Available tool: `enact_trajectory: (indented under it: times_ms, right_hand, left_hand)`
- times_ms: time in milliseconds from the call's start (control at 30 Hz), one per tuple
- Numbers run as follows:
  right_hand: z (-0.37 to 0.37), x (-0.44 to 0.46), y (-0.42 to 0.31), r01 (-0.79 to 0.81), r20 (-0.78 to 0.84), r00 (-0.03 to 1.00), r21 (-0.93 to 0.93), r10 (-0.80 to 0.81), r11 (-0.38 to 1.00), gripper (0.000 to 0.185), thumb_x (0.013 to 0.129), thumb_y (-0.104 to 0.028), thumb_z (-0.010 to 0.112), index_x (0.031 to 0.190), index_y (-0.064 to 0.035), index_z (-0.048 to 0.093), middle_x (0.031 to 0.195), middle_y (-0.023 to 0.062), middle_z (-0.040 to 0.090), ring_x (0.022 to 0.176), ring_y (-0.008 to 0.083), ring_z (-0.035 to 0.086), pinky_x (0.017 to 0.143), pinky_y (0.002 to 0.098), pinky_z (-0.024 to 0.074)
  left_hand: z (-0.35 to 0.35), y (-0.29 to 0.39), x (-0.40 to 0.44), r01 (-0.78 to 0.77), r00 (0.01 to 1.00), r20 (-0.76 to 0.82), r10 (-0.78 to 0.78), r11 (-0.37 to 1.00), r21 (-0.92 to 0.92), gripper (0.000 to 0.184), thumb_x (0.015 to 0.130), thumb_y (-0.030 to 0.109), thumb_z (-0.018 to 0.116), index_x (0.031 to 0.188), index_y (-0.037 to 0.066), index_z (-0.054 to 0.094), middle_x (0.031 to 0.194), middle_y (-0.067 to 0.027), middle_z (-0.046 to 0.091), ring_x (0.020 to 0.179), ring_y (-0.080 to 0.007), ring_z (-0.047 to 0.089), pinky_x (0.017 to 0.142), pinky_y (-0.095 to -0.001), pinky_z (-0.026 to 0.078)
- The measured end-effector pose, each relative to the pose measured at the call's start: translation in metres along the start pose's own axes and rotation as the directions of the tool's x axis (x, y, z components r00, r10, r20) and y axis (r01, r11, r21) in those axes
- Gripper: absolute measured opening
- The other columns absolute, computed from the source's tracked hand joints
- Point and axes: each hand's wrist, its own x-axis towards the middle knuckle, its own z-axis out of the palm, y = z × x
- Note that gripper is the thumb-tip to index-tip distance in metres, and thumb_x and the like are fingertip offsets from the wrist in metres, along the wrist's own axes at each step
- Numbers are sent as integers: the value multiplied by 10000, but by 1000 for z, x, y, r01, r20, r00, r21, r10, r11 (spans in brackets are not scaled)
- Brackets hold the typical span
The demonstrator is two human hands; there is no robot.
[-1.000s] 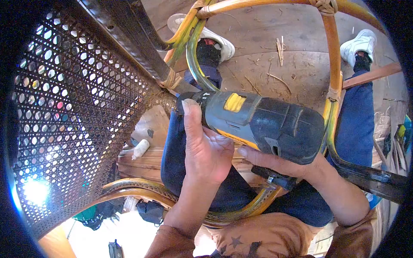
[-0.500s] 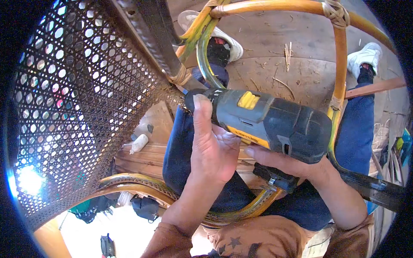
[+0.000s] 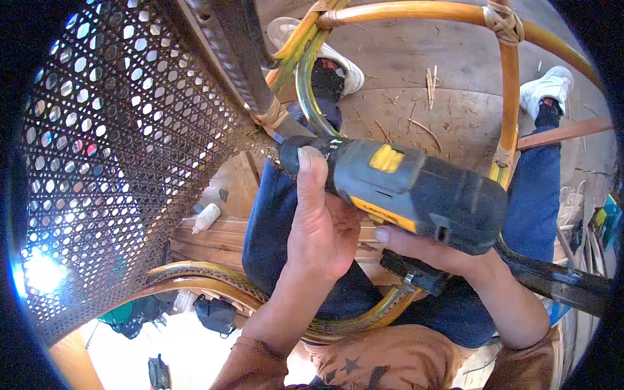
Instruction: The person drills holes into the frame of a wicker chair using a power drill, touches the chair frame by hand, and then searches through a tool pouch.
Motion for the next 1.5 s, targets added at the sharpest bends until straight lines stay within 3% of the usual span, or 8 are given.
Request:
enact_trajectory:
  times_ms: [100,300,533,733,833,933,1267,1500]
  right_hand:
    - [-1,-11,-5,-230,31,973,258,230,938,407,767,-184,726,1126,-48,589,983,49,643,828,114,605,712,263,512]
    - [16,-2,15,-107,-23,992,414,128,904,399,767,-181,730,1115,-42,594,858,24,630,653,69,556,552,222,478]
    - [12,3,13,-99,-13,994,358,111,928,399,765,-157,724,1120,-30,589,1015,57,644,906,124,591,810,282,484]
    - [13,11,14,-106,30,994,376,102,921,369,763,-176,722,1076,-36,586,887,41,629,682,96,577,598,232,490]
    - [10,11,13,261,-28,965,-21,-262,965,361,775,-166,708,1090,-42,584,913,39,630,715,88,578,615,236,490]
    - [19,7,17,78,-41,996,23,-77,997,433,758,-193,721,1136,-41,573,1009,90,637,891,176,606,792,312,480]
    - [22,12,15,-57,-16,998,282,64,958,426,759,-133,722,1135,-16,560,1058,86,629,959,147,593,849,290,469]
    - [26,17,15,11,-14,1000,152,-8,988,401,773,-156,707,1128,-29,568,1043,87,634,951,157,595,839,311,474]
  left_hand:
    - [5,-2,-2,-6,998,66,4,1000,29,488,898,521,462,1164,115,502,1113,-24,587,1050,-185,543,938,-361,393]
    - [-2,-4,3,4,1000,-2,-4,999,47,528,890,533,465,1184,95,495,1134,-37,578,1074,-190,529,957,-365,376]
    - [-7,-6,9,5,1000,-12,-4,996,85,606,868,571,458,1198,65,507,1162,-82,582,1081,-230,541,957,-388,389]
    - [-10,-10,13,-42,986,-159,58,993,106,627,850,585,471,1188,59,518,1138,-97,598,1038,-242,571,906,-395,436]
    - [-9,-8,10,-39,982,-182,45,999,36,600,853,567,481,1177,63,522,1126,-93,602,1023,-240,576,883,-398,453]
    - [-8,-7,10,-103,980,-171,103,995,8,570,854,548,496,1163,69,525,1106,-87,607,1007,-242,583,870,-404,462]
    - [-12,-4,15,-88,984,-156,82,996,-30,578,837,550,530,1165,75,522,1107,-78,606,996,-247,588,881,-411,458]
    - [-16,-2,14,-70,992,-110,63,996,-61,573,843,562,525,1153,81,512,1073,-56,600,979,-200,584,877,-358,452]
